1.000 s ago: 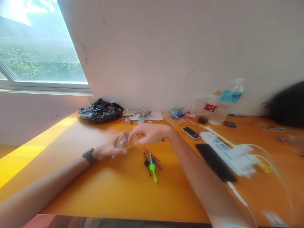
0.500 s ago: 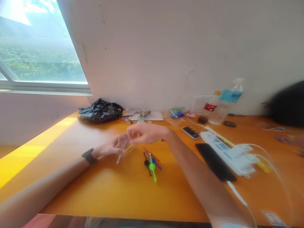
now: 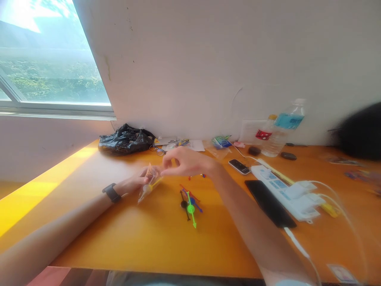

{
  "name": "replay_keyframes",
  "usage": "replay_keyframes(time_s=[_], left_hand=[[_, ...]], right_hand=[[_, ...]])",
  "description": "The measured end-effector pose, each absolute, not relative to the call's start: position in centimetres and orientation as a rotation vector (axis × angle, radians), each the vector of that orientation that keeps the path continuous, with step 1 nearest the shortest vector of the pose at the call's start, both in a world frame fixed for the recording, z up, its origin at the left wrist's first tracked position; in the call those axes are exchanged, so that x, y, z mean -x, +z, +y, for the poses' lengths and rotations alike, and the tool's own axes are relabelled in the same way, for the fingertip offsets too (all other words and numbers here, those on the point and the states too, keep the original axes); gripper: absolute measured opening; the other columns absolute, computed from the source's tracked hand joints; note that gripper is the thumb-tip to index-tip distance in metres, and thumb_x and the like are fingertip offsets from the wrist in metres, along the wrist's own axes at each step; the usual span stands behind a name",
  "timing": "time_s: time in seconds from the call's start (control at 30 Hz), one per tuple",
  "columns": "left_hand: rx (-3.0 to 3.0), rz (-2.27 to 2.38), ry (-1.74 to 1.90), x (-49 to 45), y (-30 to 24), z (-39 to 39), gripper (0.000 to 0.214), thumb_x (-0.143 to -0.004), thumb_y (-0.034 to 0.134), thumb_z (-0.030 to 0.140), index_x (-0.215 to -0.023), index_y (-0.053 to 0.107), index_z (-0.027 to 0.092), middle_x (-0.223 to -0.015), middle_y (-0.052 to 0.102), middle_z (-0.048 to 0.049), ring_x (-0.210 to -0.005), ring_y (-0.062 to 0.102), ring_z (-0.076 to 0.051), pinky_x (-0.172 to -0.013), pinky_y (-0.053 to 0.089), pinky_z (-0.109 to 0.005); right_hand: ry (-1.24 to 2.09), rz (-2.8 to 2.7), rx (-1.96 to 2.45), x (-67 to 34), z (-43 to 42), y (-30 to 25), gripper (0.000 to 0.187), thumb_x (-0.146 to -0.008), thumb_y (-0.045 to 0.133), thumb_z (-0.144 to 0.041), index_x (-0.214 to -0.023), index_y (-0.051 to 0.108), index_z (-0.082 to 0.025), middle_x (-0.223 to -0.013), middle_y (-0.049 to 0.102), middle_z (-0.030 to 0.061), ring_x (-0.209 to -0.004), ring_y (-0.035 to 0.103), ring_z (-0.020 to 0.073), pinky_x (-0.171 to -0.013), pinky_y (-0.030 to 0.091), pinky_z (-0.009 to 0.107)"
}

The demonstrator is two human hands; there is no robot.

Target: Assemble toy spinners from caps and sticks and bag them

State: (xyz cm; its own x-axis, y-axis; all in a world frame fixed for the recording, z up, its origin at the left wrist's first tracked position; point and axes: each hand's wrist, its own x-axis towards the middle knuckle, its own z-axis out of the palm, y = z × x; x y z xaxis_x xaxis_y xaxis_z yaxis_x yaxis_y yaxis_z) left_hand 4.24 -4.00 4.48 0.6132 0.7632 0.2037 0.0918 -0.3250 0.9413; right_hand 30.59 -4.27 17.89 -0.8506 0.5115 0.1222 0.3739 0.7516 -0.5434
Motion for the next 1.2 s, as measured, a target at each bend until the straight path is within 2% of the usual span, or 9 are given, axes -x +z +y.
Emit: replay_keyframes(time_s=[0.13, 0.2, 0.3, 0.37, 0.6, 0.83, 0.97, 1.1, 1.2], left_hand=[[-1.695, 0.644, 0.808, -4.2, 4.1, -3.9, 0.068, -0.078, 0.064, 0.081, -0.091, 0.066, 0.015, -0.086, 0.06, -0.0047, -0.075, 0.053, -0.017, -0.071, 0.044, -0.029], [-1.674, 0.671, 0.82, -4.3, 3.9, -4.1, 0.07, -0.084, 0.053, 0.083, -0.091, 0.067, 0.015, -0.083, 0.06, -0.0049, -0.072, 0.051, -0.016, -0.068, 0.043, -0.028], [-1.603, 0.753, 0.826, -4.5, 3.9, -4.4, 0.073, -0.096, 0.031, 0.079, -0.091, 0.067, 0.016, -0.077, 0.058, -0.0041, -0.065, 0.048, -0.015, -0.062, 0.042, -0.027], [-1.598, 0.825, 0.819, -4.6, 4.1, -4.5, 0.069, -0.101, 0.028, 0.071, -0.088, 0.067, 0.016, -0.073, 0.057, -0.0036, -0.063, 0.049, -0.016, -0.061, 0.041, -0.027], [-1.779, 0.922, 0.828, -4.7, 4.8, -4.2, 0.034, -0.092, 0.046, 0.039, -0.073, 0.063, 0.015, -0.066, 0.053, -0.0008, -0.06, 0.042, -0.013, -0.057, 0.033, -0.026], [-1.704, 0.956, 0.882, -5.0, 5.0, -4.4, 0.038, -0.092, 0.047, 0.039, -0.061, 0.053, 0.016, -0.058, 0.05, -0.0014, -0.056, 0.04, -0.013, -0.055, 0.033, -0.027], [-1.654, 0.983, 0.974, -4.9, 4.8, -4.1, 0.038, -0.093, 0.046, 0.037, -0.064, 0.054, 0.016, -0.056, 0.052, -0.0014, -0.055, 0.043, -0.013, -0.055, 0.034, -0.027], [-1.632, 0.986, 0.981, -4.4, 3.9, -3.5, 0.035, -0.093, 0.045, 0.035, -0.067, 0.057, 0.015, -0.058, 0.054, -0.001, -0.054, 0.044, -0.012, -0.053, 0.032, -0.025], [-1.622, 0.99, 0.969, -4.3, 3.5, -3.2, 0.036, -0.093, 0.045, 0.036, -0.068, 0.059, 0.015, -0.059, 0.055, -0.0013, -0.054, 0.045, -0.012, -0.052, 0.033, -0.025]], right_hand=[[0.976, -2.781, 0.466, -30.8, -3.7, 17.5, 0.022, -0.085, 0.08, -0.04, -0.09, 0.078, -0.019, -0.1, 0.075, 0.0024, -0.072, 0.059, 0.012, -0.063, 0.044, 0.023], [0.993, -2.824, 0.419, -30.7, -3.6, 17.4, 0.012, -0.083, 0.079, -0.027, -0.093, 0.078, -0.019, -0.104, 0.075, 0.0022, -0.074, 0.06, 0.0118, -0.064, 0.045, 0.022], [0.893, -2.921, 0.487, -30.4, -3.8, 17.2, 0.035, -0.077, 0.065, -0.002, -0.102, 0.08, -0.021, -0.111, 0.073, 0.0019, -0.072, 0.057, 0.0107, -0.063, 0.044, 0.022], [0.776, -2.961, 0.536, -30.1, -4.1, 17.2, 0.046, -0.075, 0.058, 0.004, -0.104, 0.081, -0.022, -0.111, 0.071, 0.003, -0.071, 0.056, 0.0108, -0.062, 0.042, 0.023], [0.558, -2.842, 0.539, -29.6, -4.4, 17.2, 0.021, -0.092, 0.065, -0.016, -0.096, 0.084, -0.024, -0.094, 0.064, 0.0026, -0.072, 0.055, 0.0119, -0.067, 0.041, 0.025], [0.653, -2.785, 0.592, -30.8, -4.3, 18.2, 0.013, -0.091, 0.07, -0.027, -0.094, 0.081, -0.02, -0.095, 0.071, 0.0031, -0.072, 0.059, 0.0126, -0.064, 0.043, 0.025], [0.897, -2.771, 0.714, -32.4, -3.2, 18.7, 0.025, -0.092, 0.07, -0.038, -0.102, 0.077, -0.016, -0.091, 0.074, 0.0043, -0.073, 0.063, 0.0142, -0.061, 0.045, 0.023], [1.068, -2.94, 0.875, -33.0, -0.5, 16.1, 0.026, -0.091, 0.068, -0.036, -0.101, 0.076, -0.014, -0.092, 0.076, 0.0061, -0.079, 0.067, 0.016, -0.064, 0.047, 0.023], [1.004, -3.081, 1.076, -32.3, 1.3, 13.0, 0.03, -0.089, 0.068, -0.04, -0.096, 0.077, -0.013, -0.095, 0.076, 0.0072, -0.081, 0.067, 0.0172, -0.061, 0.043, 0.023]])
